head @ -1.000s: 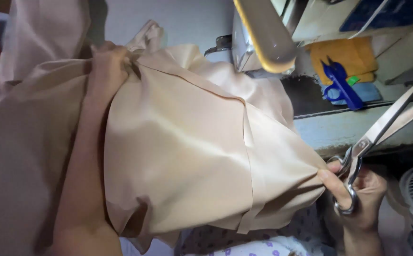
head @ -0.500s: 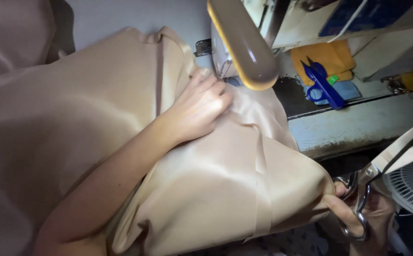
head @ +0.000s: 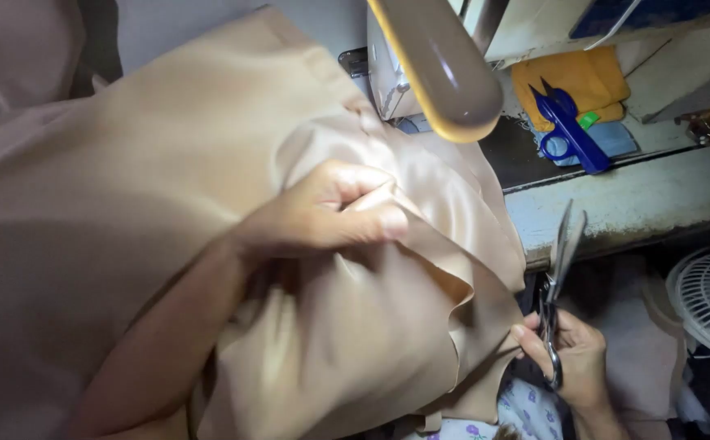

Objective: A person is using a pair of scissors to trim the edges of a large piece of beige fabric on a sewing table.

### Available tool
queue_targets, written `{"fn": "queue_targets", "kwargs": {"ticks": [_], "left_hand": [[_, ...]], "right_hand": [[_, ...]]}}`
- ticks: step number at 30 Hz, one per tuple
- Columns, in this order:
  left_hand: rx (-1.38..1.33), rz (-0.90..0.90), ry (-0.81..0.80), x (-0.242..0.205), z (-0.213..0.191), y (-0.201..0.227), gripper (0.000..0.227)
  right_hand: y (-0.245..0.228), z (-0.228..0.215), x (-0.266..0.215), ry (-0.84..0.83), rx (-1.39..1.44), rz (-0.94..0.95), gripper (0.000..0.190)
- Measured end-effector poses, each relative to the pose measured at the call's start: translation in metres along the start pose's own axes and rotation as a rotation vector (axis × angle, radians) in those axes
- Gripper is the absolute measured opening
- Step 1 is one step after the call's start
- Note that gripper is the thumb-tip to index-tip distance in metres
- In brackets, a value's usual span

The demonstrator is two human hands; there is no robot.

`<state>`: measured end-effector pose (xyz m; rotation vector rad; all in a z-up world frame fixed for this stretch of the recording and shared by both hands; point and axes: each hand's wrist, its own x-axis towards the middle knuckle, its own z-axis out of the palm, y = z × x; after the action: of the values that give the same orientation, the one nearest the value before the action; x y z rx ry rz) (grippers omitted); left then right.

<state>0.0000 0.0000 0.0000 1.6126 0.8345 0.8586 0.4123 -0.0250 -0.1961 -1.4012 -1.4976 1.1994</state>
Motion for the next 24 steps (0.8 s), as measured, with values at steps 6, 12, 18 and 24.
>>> {"fn": "queue_targets", "kwargs": {"ticks": [6, 12, 18, 24], "left_hand": [[-0.698, -0.164, 0.106, 0.009, 0.032, -0.020, 0.051], [-0.891, -0.180, 0.071, 0.010, 0.028, -0.031, 0.039], [-0.700, -0.077, -0.038, 0.009, 0.024, -0.030, 0.040], [-0.869, -0.173, -0.019, 0.010, 0.029, -0.031, 0.046]], "right_hand": [[-0.014, -0.053, 0.014, -0.109, -0.247, -0.123, 0.022], [-0.088, -0.077, 0.011, -0.599, -0.037, -0.232, 0.022], [-0.096, -0.054, -0.002, -0.734, -0.004, 0.249, 0.063], [-0.101, -0.044, 0.006, -0.807, -0.003, 0.278, 0.067]]}}
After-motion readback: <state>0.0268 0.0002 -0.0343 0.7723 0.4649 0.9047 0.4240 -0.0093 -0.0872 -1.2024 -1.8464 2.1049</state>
